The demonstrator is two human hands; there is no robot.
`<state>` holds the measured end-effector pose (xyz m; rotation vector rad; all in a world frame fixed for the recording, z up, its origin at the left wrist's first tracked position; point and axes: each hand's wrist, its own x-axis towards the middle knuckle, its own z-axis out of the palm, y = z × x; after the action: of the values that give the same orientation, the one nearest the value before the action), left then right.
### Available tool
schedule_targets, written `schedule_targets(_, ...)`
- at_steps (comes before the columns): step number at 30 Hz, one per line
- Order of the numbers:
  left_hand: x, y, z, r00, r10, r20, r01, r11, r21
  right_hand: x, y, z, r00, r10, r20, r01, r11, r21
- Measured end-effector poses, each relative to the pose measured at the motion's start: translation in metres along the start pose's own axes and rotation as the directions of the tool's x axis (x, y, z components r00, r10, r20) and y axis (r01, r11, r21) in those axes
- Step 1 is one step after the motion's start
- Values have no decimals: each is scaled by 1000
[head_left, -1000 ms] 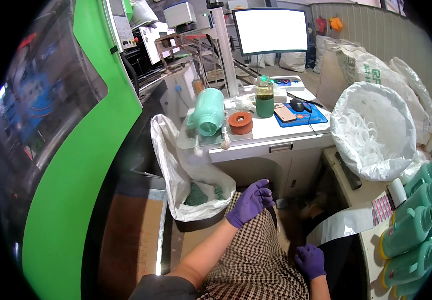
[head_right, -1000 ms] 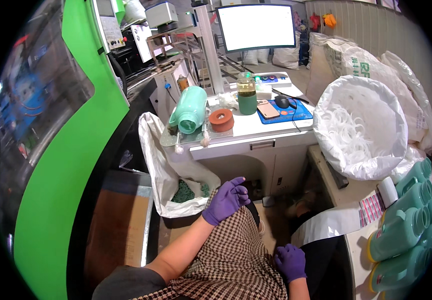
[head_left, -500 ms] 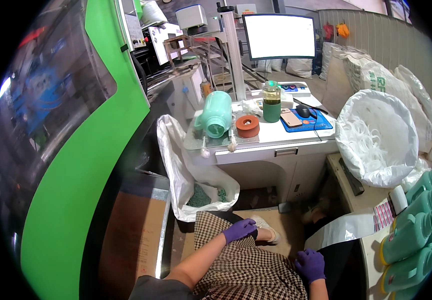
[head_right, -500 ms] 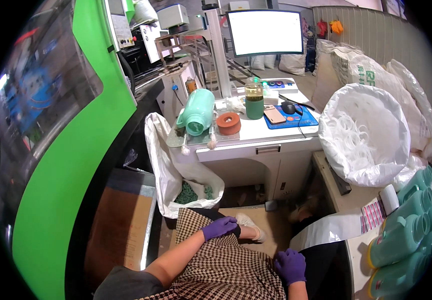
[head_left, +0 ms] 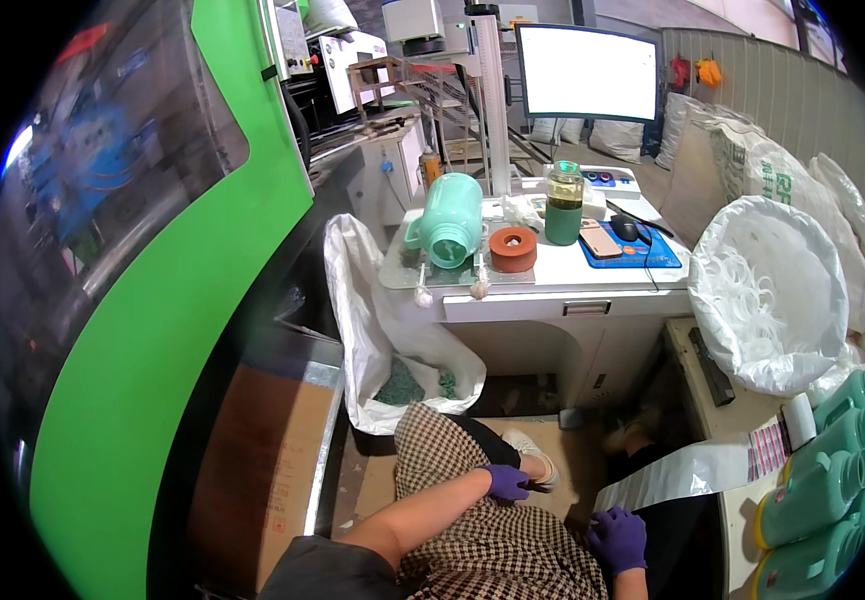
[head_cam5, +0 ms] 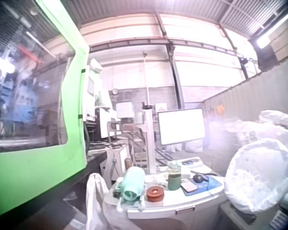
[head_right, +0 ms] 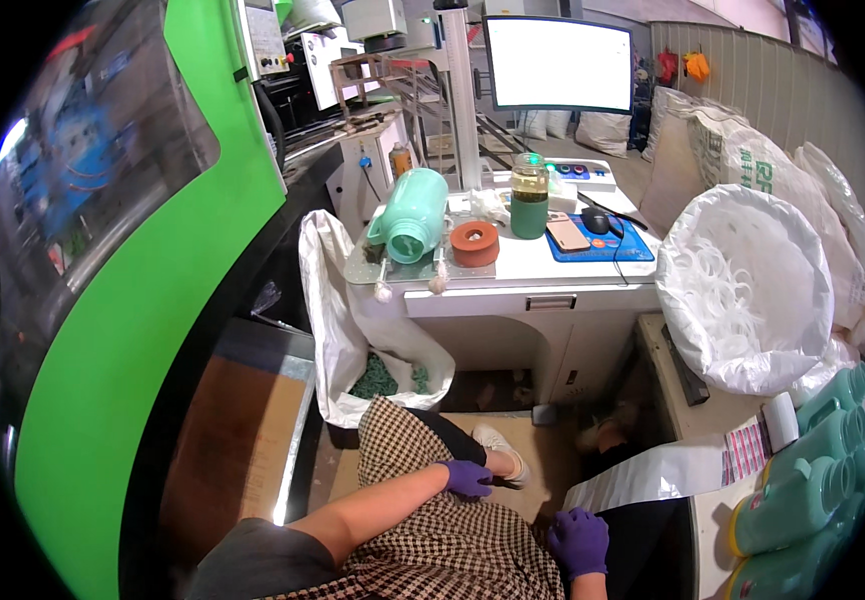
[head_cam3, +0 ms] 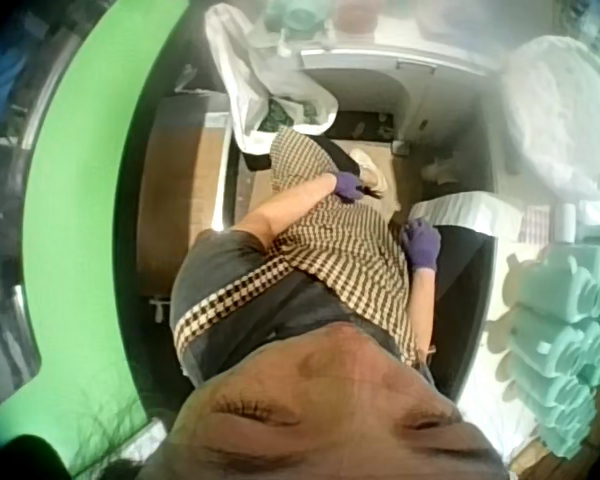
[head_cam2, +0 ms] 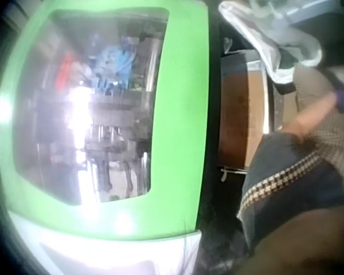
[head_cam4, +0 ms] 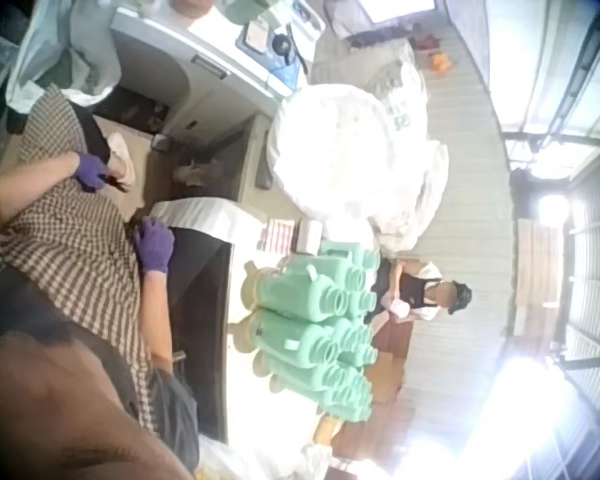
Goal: The person assembles light green plastic containers by inserting white plastic rings into the openings and attaching yellow lids. They handle each container one at a time, place the finished units on a nearby table, and repeat the process.
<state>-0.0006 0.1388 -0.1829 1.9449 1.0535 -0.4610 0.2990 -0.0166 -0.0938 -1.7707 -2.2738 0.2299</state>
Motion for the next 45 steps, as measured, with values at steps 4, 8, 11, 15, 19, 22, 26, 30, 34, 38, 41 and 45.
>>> schedule_targets(4,5,-12,9,997,44,-60,-41,997,59,0,1,1,1000,-6,12,6,1000,-18)
schedule_targets(8,5,-16,13,995,42,-90,-38,998,46,-1,3,7,1000,-8,15,9,998,-56)
schedule_targets(11,6,-17,13,995,39,-87,-34,998,53,1,3,7,1000,-19,8,20,998,-67)
schedule_targets(15,-5,-2,3,999,6,-31,-6,1000,5,0,2,4,1000,-18,8,19,998,-65)
schedule_targets(19,0,-7,6,999,23,-36,-19,996,91,0,3,7,1000,-25,-1,25,998,-58)
schedule_targets(22,3,-10,8,999,18,-38,-14,995,97,-1,3,7,1000,-28,0,28,998,-56)
schedule_targets(26,7,-12,9,999,24,-40,-20,995,102,-1,5,10,999,-30,-13,30,998,-63)
schedule_targets(30,8,-12,10,999,18,-30,-14,994,112,-1,4,9,1000,-25,-14,24,998,-65)
schedule_targets(34,9,-15,13,998,16,-67,-8,994,111,0,4,9,1000,-16,16,17,997,-71)
schedule_targets(38,10,-13,10,999,5,-43,-1,995,101,0,2,5,1000,-15,14,16,997,-77)
schedule_targets(41,8,-11,10,999,8,-35,-4,993,122,-1,1,4,1000,-11,10,11,997,-79)
schedule_targets(45,6,-10,8,1000,-1,-22,4,992,126,-1,5,11,1000,-22,-6,21,997,-78)
